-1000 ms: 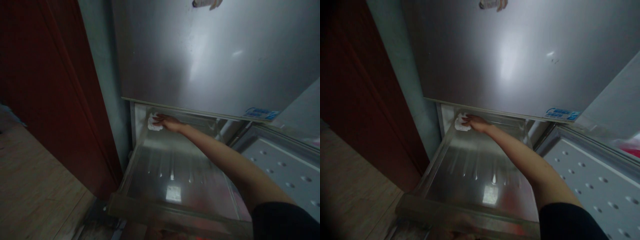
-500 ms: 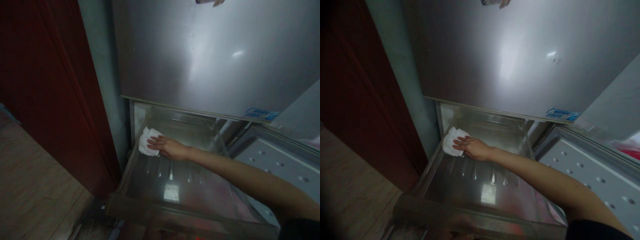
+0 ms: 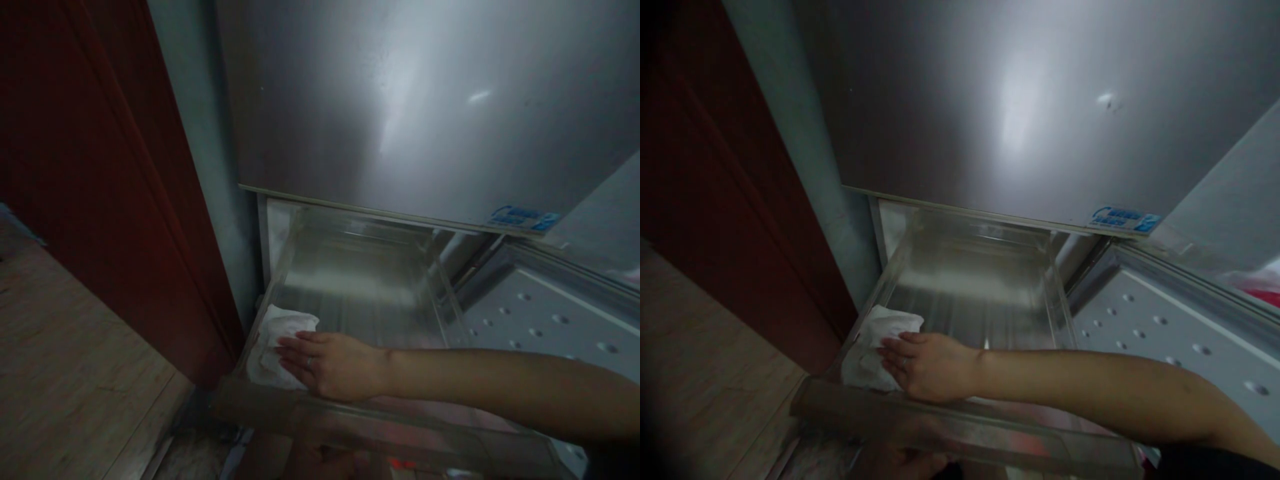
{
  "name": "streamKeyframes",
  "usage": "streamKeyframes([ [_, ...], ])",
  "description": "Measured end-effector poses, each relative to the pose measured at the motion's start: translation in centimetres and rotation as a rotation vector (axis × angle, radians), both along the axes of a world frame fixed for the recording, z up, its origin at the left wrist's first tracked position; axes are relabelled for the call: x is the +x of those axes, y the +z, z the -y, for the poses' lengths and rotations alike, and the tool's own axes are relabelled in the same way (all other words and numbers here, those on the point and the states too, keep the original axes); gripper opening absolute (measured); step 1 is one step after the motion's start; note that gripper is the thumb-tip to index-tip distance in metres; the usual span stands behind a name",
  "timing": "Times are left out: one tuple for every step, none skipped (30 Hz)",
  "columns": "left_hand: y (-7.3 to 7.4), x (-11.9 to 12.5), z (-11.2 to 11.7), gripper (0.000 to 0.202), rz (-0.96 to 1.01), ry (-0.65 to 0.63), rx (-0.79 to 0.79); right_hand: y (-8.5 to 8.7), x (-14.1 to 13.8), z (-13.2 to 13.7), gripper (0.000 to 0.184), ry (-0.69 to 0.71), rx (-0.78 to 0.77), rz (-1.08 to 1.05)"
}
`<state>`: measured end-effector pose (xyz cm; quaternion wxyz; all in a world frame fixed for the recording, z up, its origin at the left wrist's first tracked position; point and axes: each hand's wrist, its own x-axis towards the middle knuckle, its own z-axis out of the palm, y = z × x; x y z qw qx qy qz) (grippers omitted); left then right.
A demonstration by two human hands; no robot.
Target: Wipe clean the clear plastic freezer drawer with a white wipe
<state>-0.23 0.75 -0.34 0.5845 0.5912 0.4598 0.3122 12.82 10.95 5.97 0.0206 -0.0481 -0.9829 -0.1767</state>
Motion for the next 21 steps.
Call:
streamKeyframes([
  [0.2, 0.1, 0.0, 0.015, 0.027, 0.002, -0.002, 0.1, 0.0, 0.1, 0.037, -0.01, 0.002, -0.004],
  [0.4, 0.1, -0.1, 0.014, 0.055, 0.009, -0.005, 0.3, 0.0, 0.2, 0.037, -0.025, -0.004, -0.006],
  [0.6, 0.2, -0.1, 0.013, 0.077, 0.02, -0.008, 0.5, 0.0, 0.2, 0.037, -0.042, -0.013, -0.007],
  [0.7, 0.3, -0.1, 0.013, 0.092, 0.03, -0.011, 0.6, 0.1, 0.2, 0.037, -0.06, -0.024, -0.005],
  [0.9, 0.3, -0.1, 0.014, 0.1, 0.038, -0.01, 0.7, 0.2, 0.1, 0.037, -0.076, -0.037, -0.002],
  [1.0, 0.4, 0.0, 0.014, 0.108, 0.046, -0.006, 0.7, 0.4, 0.0, 0.036, -0.087, -0.051, 0.001],
  [1.2, 0.5, 0.0, 0.015, 0.118, 0.042, -0.003, 0.7, 0.6, -0.2, 0.036, -0.097, -0.068, 0.005],
  [1.3, 0.6, 0.0, 0.017, 0.133, 0.037, -0.003, 0.6, 0.8, -0.3, 0.036, -0.104, -0.087, 0.004],
  [1.4, 0.6, 0.0, 0.018, 0.148, 0.031, -0.009, 0.5, 1.0, -0.4, 0.036, -0.107, -0.108, 0.0],
  [1.5, 0.7, 0.0, 0.019, 0.159, 0.024, -0.019, 0.3, 1.1, -0.5, 0.036, -0.106, -0.126, -0.006],
  [1.6, 0.7, 0.0, 0.019, 0.163, 0.018, -0.031, 0.1, 1.3, -0.7, 0.036, -0.105, -0.141, -0.011],
  [1.7, 0.7, 0.0, 0.02, 0.16, 0.009, -0.042, 0.0, 1.4, -0.8, 0.036, -0.105, -0.151, -0.015],
  [1.8, 0.7, 0.0, 0.02, 0.152, 0.0, -0.046, -0.1, 1.6, -0.8, 0.036, -0.109, -0.157, -0.014],
  [1.9, 0.7, -0.1, 0.019, 0.14, -0.006, -0.044, -0.2, 1.7, -0.9, 0.036, -0.115, -0.162, -0.01],
  [2.0, 0.6, -0.1, 0.018, 0.127, -0.013, -0.042, -0.2, 1.8, -1.0, 0.037, -0.124, -0.169, -0.002],
  [2.1, 0.6, -0.1, 0.017, 0.116, -0.016, -0.043, -0.3, 1.9, -1.0, 0.037, -0.134, -0.178, 0.005],
  [2.2, 0.6, -0.1, 0.017, 0.11, -0.012, -0.045, -0.3, 2.0, -1.1, 0.037, -0.14, -0.189, 0.011],
  [2.2, 0.5, -0.1, 0.017, 0.108, -0.007, -0.05, -0.3, 2.1, -1.1, 0.038, -0.143, -0.201, 0.014],
  [2.2, 0.5, -0.1, 0.017, 0.111, 0.002, -0.056, -0.3, 2.2, -1.2, 0.038, -0.142, -0.21, 0.013],
  [2.2, 0.5, 0.0, 0.017, 0.117, 0.009, -0.062, -0.3, 2.3, -1.2, 0.038, -0.139, -0.215, 0.007],
  [2.3, 0.6, 0.0, 0.017, 0.125, 0.012, -0.069, -0.4, 2.3, -1.2, 0.039, -0.133, -0.213, -0.005],
])
